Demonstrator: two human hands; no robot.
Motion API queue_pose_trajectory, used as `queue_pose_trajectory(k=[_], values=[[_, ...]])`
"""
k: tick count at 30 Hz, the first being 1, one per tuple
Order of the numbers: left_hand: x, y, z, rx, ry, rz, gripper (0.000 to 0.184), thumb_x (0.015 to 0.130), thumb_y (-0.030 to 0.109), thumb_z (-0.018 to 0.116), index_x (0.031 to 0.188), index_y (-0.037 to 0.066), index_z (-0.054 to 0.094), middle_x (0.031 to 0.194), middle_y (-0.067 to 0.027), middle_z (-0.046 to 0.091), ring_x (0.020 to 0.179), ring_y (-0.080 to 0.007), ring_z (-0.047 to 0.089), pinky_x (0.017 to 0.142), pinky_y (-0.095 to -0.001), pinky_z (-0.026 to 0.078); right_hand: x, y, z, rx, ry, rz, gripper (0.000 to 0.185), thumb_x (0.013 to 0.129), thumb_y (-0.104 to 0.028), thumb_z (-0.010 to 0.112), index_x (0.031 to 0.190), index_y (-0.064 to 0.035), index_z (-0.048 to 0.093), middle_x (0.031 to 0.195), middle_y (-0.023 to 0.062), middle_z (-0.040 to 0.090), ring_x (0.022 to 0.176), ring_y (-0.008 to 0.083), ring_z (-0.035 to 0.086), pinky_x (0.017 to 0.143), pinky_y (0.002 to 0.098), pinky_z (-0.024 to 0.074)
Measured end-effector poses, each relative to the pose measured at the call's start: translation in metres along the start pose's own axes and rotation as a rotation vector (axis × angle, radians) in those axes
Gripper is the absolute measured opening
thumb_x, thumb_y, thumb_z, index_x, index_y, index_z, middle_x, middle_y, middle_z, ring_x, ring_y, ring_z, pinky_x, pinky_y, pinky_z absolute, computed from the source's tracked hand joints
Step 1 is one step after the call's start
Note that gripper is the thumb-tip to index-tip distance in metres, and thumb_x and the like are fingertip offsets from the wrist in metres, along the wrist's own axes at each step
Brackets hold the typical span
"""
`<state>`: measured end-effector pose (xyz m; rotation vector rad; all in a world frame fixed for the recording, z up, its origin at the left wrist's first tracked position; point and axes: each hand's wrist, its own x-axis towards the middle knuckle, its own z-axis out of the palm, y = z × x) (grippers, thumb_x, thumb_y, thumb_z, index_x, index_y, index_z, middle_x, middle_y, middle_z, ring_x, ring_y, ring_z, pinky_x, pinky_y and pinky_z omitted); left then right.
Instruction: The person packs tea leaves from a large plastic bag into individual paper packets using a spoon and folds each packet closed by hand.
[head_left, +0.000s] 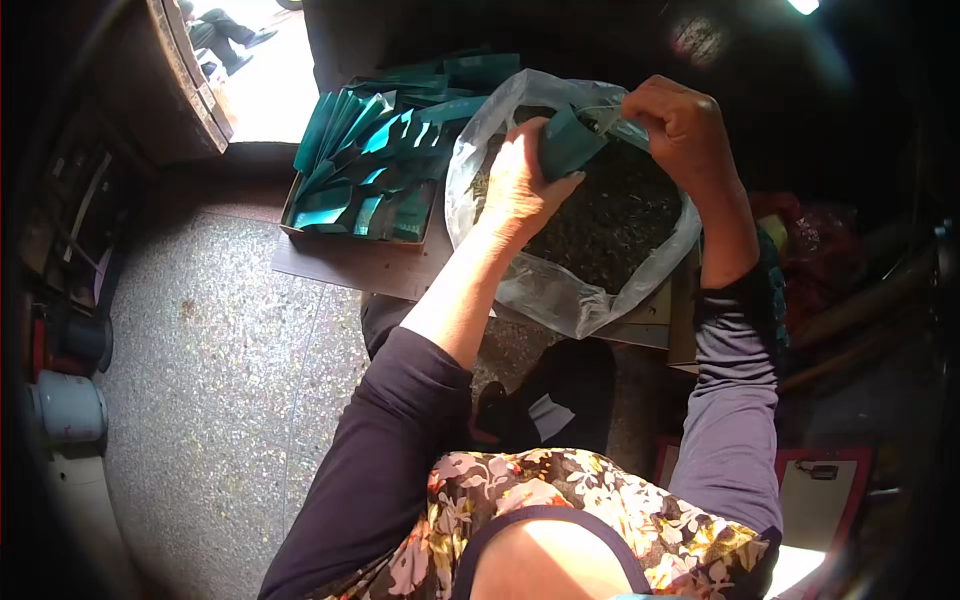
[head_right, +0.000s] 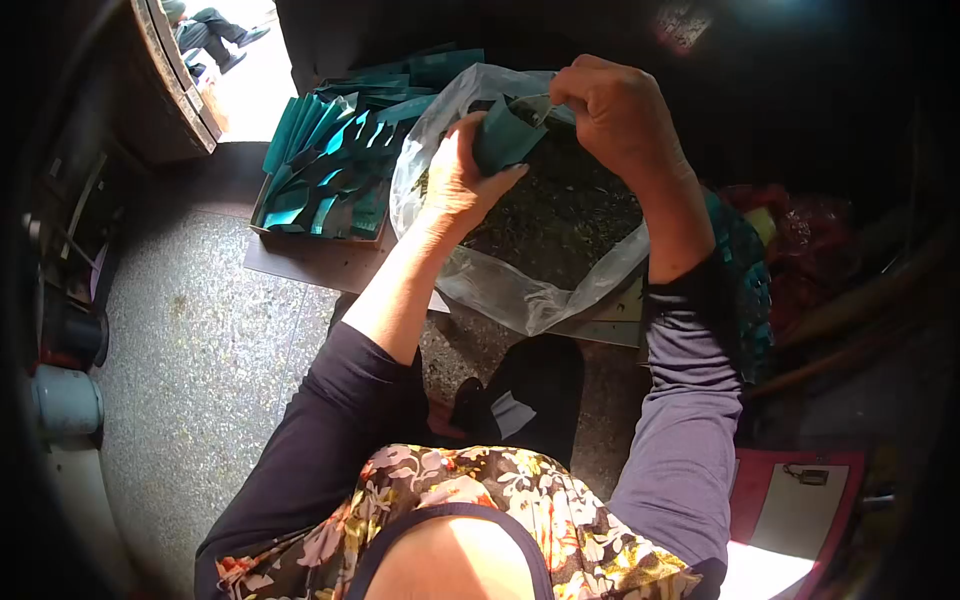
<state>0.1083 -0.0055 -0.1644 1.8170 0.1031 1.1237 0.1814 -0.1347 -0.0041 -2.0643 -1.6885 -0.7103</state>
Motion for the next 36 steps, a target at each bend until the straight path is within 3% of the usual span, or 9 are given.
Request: queue_pose_trajectory(k=[5, 13, 15, 18, 23, 26, 28, 31, 36], values=[[-0.002, -0.002, 0.003, -0.05, 0.002, 0.011, 0.073, 0.062, 0.018, 0.083, 0.124, 0.007, 0.046, 0.113, -0.0163, 0.057, 0.105, -0.0309, 0.056, 0.09, -0.0386, 0.046, -0.001, -0.012, 0.002, 0.007, -0.019, -0.251, 0.016, 0.071, 0.014, 0.06, 0.079, 0.0012, 0.063, 0.077, 0.0109, 0.063, 0.07, 0.0234, 0.064, 0.061, 0.0295, 0.0489], [-0.002, 0.003, -0.001, -0.006, -0.019, 0.01, 0.076, 0.064, 0.018, 0.081, 0.127, 0.006, 0.042, 0.115, -0.0175, 0.055, 0.106, -0.031, 0.056, 0.092, -0.0387, 0.046, -0.01, -0.022, 0.005, -0.093, 0.035, -0.271, 0.016, 0.067, 0.013, 0.06, 0.076, -0.001, 0.061, 0.078, 0.0122, 0.062, 0.071, 0.0288, 0.064, 0.063, 0.0342, 0.0513], [-0.003, 0.009, -0.004, -0.037, -0.024, -0.046, 0.07, 0.063, 0.013, 0.079, 0.123, 0.005, 0.044, 0.114, -0.0198, 0.053, 0.106, -0.0366, 0.054, 0.09, -0.0432, 0.046, -0.009, -0.023, -0.006, -0.099, 0.133, -0.252, 0.016, 0.068, 0.013, 0.058, 0.076, -0.0002, 0.061, 0.078, 0.0123, 0.063, 0.071, 0.0273, 0.064, 0.063, 0.033, 0.0513], [0.0, 0.007, -0.008, -0.042, -0.033, -0.049, 0.068, 0.065, 0.015, 0.079, 0.122, 0.006, 0.044, 0.109, -0.0186, 0.057, 0.102, -0.0335, 0.058, 0.088, -0.0402, 0.047, -0.026, -0.008, -0.007, -0.097, 0.235, -0.021, 0.017, 0.071, 0.012, 0.059, 0.08, 0.0, 0.064, 0.079, 0.0101, 0.064, 0.069, 0.023, 0.064, 0.064, 0.0295, 0.0498], [-0.002, 0.006, -0.01, -0.031, -0.04, -0.058, 0.065, 0.068, 0.015, 0.077, 0.123, 0.007, 0.043, 0.109, -0.0163, 0.058, 0.098, -0.028, 0.059, 0.089, -0.0368, 0.047, -0.076, 0.04, 0.045, 0.004, 0.256, 0.217, 0.01, 0.073, 0.002, 0.062, 0.079, -0.0054, 0.065, 0.077, 0.0102, 0.063, 0.074, 0.0298, 0.065, 0.065, 0.0358, 0.0511], [-0.001, 0.003, -0.008, -0.097, -0.049, -0.055, 0.068, 0.064, 0.015, 0.076, 0.123, 0.007, 0.043, 0.109, -0.0188, 0.056, 0.102, -0.0357, 0.056, 0.088, -0.0415, 0.047, -0.104, 0.057, 0.085, -0.042, 0.141, 0.281, 0.011, 0.075, -0.001, 0.059, 0.078, -0.0081, 0.066, 0.08, 0.0113, 0.065, 0.075, 0.0308, 0.064, 0.066, 0.0374, 0.0506], [-0.001, 0.002, -0.007, -0.069, -0.058, -0.073, 0.071, 0.064, 0.017, 0.077, 0.125, 0.006, 0.042, 0.112, -0.0193, 0.054, 0.104, -0.0355, 0.056, 0.089, -0.0415, 0.046, -0.113, 0.062, 0.11, -0.185, -0.053, 0.297, 0.014, 0.074, -0.002, 0.056, 0.077, -0.0094, 0.067, 0.081, 0.0113, 0.066, 0.075, 0.031, 0.064, 0.067, 0.0373, 0.0504], [-0.001, -0.005, -0.005, -0.052, -0.063, -0.079, 0.076, 0.063, 0.021, 0.078, 0.128, 0.006, 0.04, 0.115, -0.02, 0.052, 0.107, -0.0355, 0.054, 0.091, -0.0416, 0.045, -0.115, 0.05, 0.132, -0.03, -0.053, 0.418, 0.014, 0.072, -0.002, 0.056, 0.075, -0.0085, 0.068, 0.077, 0.0115, 0.066, 0.076, 0.0327, 0.064, 0.066, 0.0377, 0.051], [-0.002, 0.006, -0.01, -0.044, -0.101, -0.155, 0.08, 0.063, 0.025, 0.079, 0.129, 0.005, 0.039, 0.115, -0.0198, 0.052, 0.107, -0.0356, 0.054, 0.09, -0.0413, 0.045, -0.113, 0.05, 0.132, 0.384, -0.03, 0.901, 0.017, 0.071, -0.001, 0.055, 0.077, -0.0046, 0.07, 0.062, 0.0082, 0.064, 0.053, 0.0188, 0.062, 0.054, 0.0321, 0.0508]])
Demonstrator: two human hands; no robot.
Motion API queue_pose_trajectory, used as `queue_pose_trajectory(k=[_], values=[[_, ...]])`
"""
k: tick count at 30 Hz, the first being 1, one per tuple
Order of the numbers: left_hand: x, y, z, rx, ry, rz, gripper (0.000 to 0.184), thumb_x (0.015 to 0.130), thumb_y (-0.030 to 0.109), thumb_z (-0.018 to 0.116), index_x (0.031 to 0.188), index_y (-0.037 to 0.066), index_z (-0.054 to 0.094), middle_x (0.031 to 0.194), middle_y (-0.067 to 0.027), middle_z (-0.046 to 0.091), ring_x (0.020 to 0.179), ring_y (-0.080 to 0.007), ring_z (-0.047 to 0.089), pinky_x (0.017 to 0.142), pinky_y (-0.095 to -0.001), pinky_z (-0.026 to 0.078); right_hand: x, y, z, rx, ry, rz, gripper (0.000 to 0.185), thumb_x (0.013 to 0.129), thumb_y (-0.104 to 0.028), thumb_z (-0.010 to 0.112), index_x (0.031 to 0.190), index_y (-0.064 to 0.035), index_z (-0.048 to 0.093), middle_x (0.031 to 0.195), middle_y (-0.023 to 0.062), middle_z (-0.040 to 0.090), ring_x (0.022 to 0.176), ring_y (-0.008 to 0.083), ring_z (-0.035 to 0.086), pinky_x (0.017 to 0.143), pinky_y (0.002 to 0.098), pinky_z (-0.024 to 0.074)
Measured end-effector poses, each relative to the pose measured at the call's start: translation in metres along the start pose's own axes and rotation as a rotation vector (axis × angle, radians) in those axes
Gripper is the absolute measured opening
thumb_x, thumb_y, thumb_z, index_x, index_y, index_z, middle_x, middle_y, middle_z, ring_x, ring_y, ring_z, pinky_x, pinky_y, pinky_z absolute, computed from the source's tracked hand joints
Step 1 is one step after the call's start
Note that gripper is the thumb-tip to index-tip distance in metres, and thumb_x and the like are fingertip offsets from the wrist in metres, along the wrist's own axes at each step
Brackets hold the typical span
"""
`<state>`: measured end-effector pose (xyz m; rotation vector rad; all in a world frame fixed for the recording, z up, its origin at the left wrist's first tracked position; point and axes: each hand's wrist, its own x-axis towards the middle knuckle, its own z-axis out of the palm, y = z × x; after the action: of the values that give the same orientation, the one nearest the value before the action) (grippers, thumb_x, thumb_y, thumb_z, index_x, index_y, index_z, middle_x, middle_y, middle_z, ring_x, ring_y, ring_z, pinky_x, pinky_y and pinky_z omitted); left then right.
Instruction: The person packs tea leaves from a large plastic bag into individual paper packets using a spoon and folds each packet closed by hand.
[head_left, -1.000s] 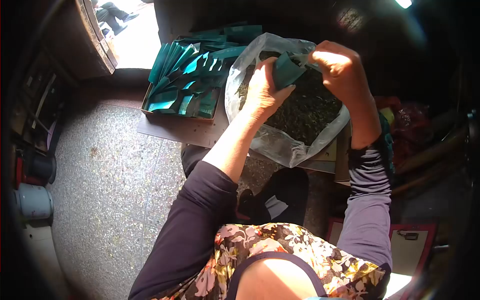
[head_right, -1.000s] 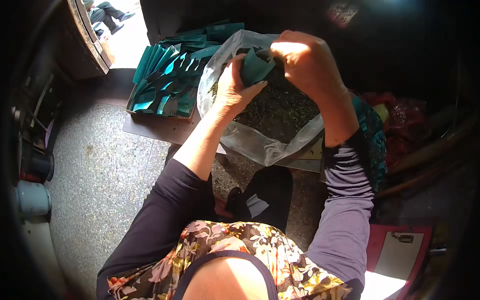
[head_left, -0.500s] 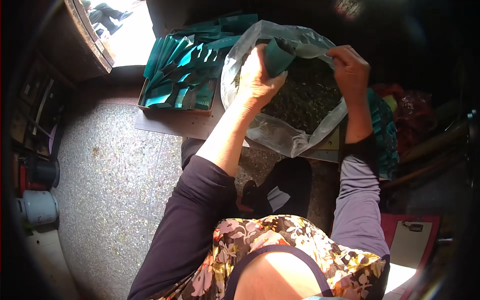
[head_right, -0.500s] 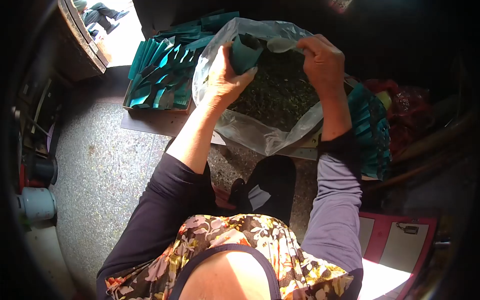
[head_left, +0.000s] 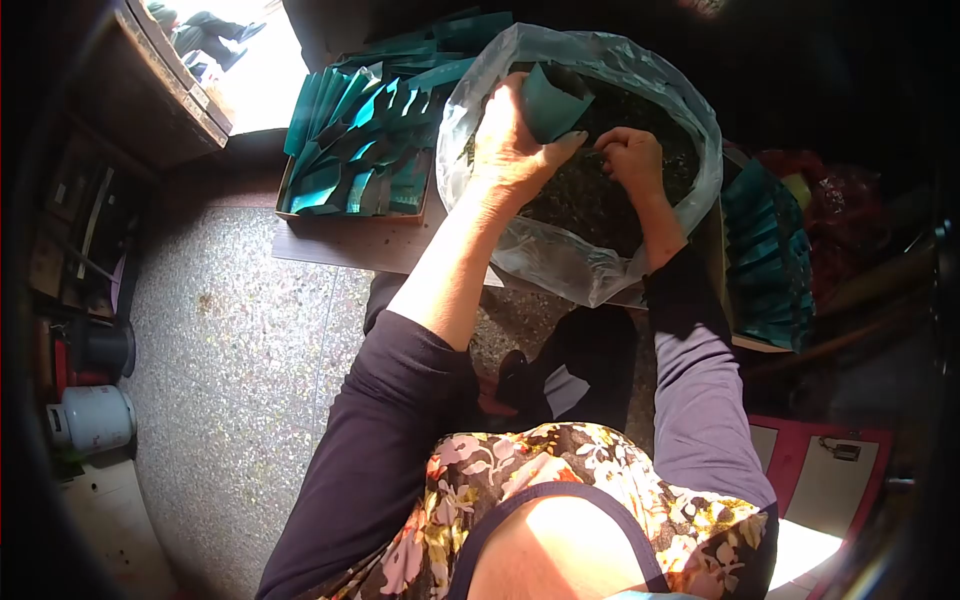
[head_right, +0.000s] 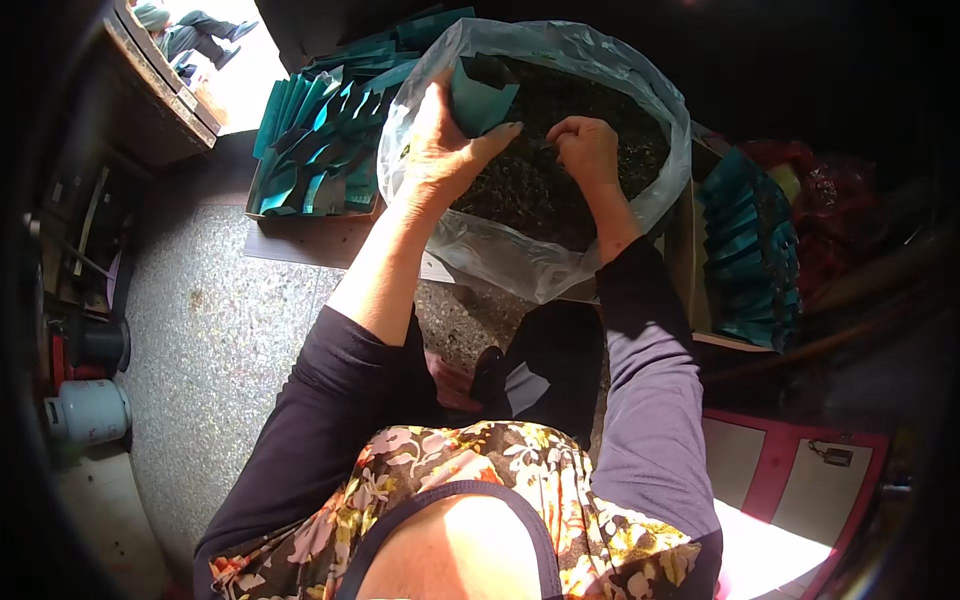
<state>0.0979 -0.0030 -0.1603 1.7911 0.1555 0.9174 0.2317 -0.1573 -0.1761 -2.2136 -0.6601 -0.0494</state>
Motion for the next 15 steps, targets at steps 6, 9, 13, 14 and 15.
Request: queue_pose_trajectory(k=[6, 9, 13, 14, 15], values=[[-0.002, -0.009, 0.003, 0.036, -0.01, 0.036, 0.078, 0.063, 0.024, 0.08, 0.128, 0.005, 0.04, 0.115, -0.0197, 0.051, 0.106, -0.0349, 0.054, 0.089, -0.041, 0.046, 0.001, -0.006, -0.025, 0.468, -0.052, 0.157, 0.018, 0.076, 0.0, 0.052, 0.079, -0.0006, 0.069, 0.066, 0.0048, 0.064, 0.05, 0.0083, 0.056, 0.045, 0.0205, 0.0448], [-0.003, -0.013, 0.008, 0.007, 0.021, 0.107, 0.075, 0.063, 0.02, 0.079, 0.126, 0.005, 0.042, 0.114, -0.0196, 0.052, 0.105, -0.0351, 0.054, 0.088, -0.0412, 0.046, 0.004, -0.017, -0.05, 0.457, 0.018, 0.069, 0.018, 0.077, 0.0, 0.051, 0.082, -0.0011, 0.068, 0.069, 0.0053, 0.063, 0.052, 0.0079, 0.056, 0.045, 0.0209, 0.0445], [-0.004, -0.012, 0.011, 0.087, 0.052, 0.143, 0.072, 0.065, 0.021, 0.08, 0.125, 0.003, 0.044, 0.111, -0.0185, 0.057, 0.103, -0.0289, 0.058, 0.09, -0.037, 0.047, 0.011, -0.038, -0.086, 0.461, 0.09, -0.013, 0.018, 0.079, 0.0, 0.051, 0.082, -0.0011, 0.069, 0.069, 0.0051, 0.064, 0.053, 0.0059, 0.055, 0.045, 0.0193, 0.0416], [-0.004, -0.013, 0.012, 0.086, 0.054, 0.147, 0.073, 0.065, 0.021, 0.08, 0.126, 0.003, 0.044, 0.111, -0.0191, 0.057, 0.103, -0.0293, 0.058, 0.09, -0.0371, 0.047, 0.011, -0.044, -0.092, 0.458, 0.09, -0.017, 0.018, 0.079, 0.0, 0.051, 0.082, -0.0011, 0.069, 0.069, 0.0051, 0.064, 0.053, 0.0059, 0.055, 0.045, 0.0193, 0.0416], [-0.004, -0.011, 0.011, 0.084, 0.057, 0.148, 0.073, 0.065, 0.021, 0.08, 0.126, 0.003, 0.044, 0.111, -0.0191, 0.057, 0.103, -0.0293, 0.058, 0.09, -0.0371, 0.047, 0.01, -0.053, -0.099, 0.472, 0.115, -0.068, 0.019, 0.078, 0.001, 0.051, 0.08, -0.0012, 0.069, 0.068, 0.0044, 0.064, 0.053, 0.0053, 0.055, 0.045, 0.0191, 0.0412]])
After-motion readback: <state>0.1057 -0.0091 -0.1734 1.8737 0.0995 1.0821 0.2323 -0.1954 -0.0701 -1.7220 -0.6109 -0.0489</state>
